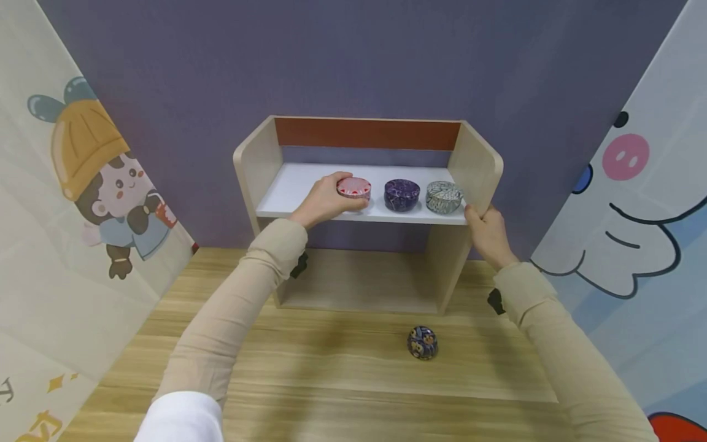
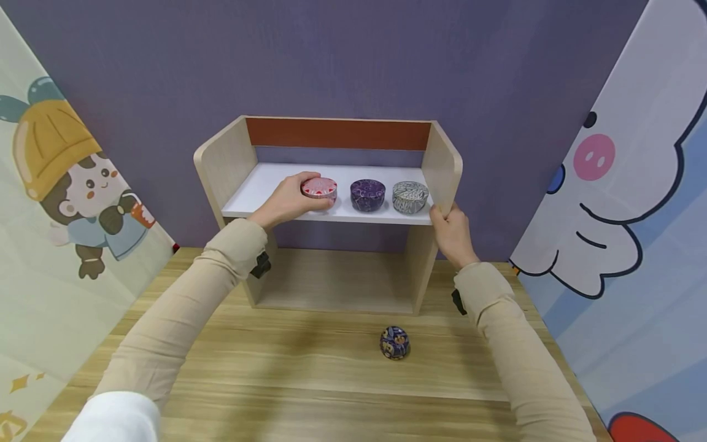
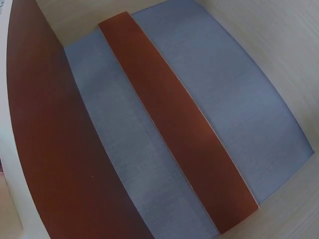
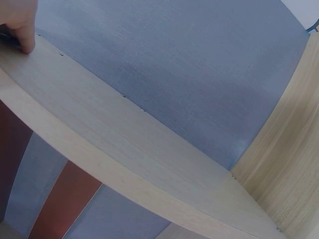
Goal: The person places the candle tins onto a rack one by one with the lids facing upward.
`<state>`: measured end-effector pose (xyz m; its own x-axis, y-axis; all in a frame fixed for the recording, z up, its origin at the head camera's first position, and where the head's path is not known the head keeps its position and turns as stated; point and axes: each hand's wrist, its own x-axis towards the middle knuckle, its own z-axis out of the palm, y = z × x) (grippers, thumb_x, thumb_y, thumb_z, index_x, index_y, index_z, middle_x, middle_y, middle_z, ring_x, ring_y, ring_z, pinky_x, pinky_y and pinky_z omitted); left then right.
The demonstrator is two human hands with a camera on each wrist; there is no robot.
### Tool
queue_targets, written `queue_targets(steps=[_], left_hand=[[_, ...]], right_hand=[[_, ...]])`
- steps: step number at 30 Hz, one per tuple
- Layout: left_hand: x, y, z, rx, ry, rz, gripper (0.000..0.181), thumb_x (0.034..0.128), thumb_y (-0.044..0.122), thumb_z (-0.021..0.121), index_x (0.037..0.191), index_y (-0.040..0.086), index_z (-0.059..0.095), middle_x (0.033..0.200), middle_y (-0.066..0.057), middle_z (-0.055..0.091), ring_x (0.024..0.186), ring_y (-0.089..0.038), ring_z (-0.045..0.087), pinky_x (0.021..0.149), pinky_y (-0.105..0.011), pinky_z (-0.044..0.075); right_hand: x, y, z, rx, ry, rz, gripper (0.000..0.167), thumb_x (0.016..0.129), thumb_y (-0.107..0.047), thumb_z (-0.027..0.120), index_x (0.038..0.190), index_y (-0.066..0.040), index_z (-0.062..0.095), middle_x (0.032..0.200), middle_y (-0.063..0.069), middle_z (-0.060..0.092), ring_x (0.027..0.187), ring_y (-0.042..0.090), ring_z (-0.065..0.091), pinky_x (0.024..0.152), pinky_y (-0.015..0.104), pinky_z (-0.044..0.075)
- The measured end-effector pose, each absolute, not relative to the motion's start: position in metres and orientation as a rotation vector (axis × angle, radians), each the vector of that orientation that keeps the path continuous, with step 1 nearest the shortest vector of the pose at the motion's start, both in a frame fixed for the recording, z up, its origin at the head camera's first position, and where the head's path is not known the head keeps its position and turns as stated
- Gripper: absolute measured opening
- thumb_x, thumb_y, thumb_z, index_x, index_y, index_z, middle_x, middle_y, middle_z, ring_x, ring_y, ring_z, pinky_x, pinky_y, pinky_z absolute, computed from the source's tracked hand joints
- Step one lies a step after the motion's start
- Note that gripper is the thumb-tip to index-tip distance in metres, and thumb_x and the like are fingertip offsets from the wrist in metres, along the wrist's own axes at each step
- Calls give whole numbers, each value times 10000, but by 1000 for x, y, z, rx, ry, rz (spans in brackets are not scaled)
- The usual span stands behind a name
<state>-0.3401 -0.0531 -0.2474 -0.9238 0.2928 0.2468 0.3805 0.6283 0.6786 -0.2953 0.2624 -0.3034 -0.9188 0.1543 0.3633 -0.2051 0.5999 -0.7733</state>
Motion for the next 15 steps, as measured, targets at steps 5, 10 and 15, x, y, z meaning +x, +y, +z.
queue_targets(steps=[5,10,15], left_hand=[[-340,-53,-247,-560,-2734,-1175,804,707,403,741,1363,81,407,1291,-116,520,1126,-227,509,973,-355,422],[-338,-53,-246,-559,-2726,-1198,829,710,400,740,1384,78,380,1319,-117,498,1150,-223,493,992,-355,407],[-336,-52,-245,-560,-2712,-1239,838,714,393,739,1392,73,366,1328,-127,488,1158,-226,490,1001,-354,401]], right_hand=[[-295,262,-303,45,-2434,1248,496,955,-359,347,1104,92,490,1059,244,546,919,270,469,778,335,393],[-295,262,-303,47,-2434,1260,500,955,-363,344,1109,92,486,1059,243,543,912,267,465,762,320,390],[-296,262,-304,51,-2420,1252,482,953,-358,348,1069,88,489,1017,229,541,886,262,458,734,295,378]])
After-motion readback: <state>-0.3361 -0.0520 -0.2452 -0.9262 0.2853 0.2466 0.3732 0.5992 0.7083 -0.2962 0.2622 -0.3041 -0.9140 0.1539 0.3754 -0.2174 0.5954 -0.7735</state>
